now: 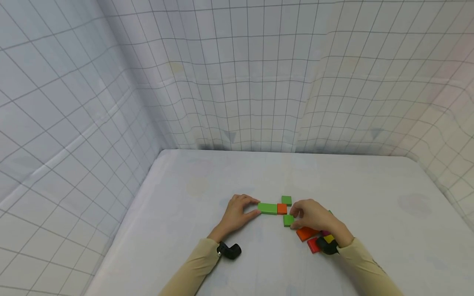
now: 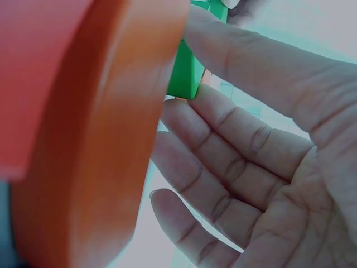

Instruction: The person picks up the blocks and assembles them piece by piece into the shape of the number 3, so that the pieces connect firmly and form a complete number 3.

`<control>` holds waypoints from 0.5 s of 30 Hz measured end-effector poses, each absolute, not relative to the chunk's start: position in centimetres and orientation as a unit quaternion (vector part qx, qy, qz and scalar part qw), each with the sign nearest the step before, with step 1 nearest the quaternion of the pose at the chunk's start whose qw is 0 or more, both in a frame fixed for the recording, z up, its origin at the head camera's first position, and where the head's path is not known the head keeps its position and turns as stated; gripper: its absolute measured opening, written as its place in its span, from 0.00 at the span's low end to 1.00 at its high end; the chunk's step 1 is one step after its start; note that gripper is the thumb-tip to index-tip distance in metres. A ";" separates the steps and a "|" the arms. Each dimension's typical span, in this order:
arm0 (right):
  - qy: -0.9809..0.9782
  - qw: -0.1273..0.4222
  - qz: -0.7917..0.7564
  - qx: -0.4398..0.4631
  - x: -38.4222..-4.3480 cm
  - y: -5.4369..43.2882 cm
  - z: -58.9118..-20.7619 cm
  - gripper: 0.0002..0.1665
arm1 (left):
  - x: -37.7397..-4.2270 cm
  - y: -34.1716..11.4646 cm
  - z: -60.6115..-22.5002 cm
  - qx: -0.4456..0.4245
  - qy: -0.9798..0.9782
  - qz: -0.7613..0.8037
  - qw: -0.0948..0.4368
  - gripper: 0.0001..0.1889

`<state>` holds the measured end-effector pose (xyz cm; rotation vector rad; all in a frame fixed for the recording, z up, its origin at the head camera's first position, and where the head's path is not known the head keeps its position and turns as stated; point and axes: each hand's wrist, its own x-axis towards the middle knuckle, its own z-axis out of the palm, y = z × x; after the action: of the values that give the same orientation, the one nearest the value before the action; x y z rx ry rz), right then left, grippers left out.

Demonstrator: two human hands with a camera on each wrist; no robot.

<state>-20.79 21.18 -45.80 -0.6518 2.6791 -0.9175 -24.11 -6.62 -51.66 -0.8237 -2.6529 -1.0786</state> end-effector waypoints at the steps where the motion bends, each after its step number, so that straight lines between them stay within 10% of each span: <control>1: 0.916 0.117 -0.313 -0.223 -20.8 21.2 -45.8 0.16 | -24.1 -6.6 -51.7 -0.275 -0.888 -0.361 0.079 0.15; 15: 0.917 0.110 -0.309 -0.228 -21.0 21.0 -45.9 0.16 | -24.0 -6.6 -51.6 -0.275 -0.887 -0.363 0.080 0.16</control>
<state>-20.97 20.96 -45.90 -0.6707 2.6941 -0.9095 -24.04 -6.63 -51.57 -0.8241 -2.6524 -1.0855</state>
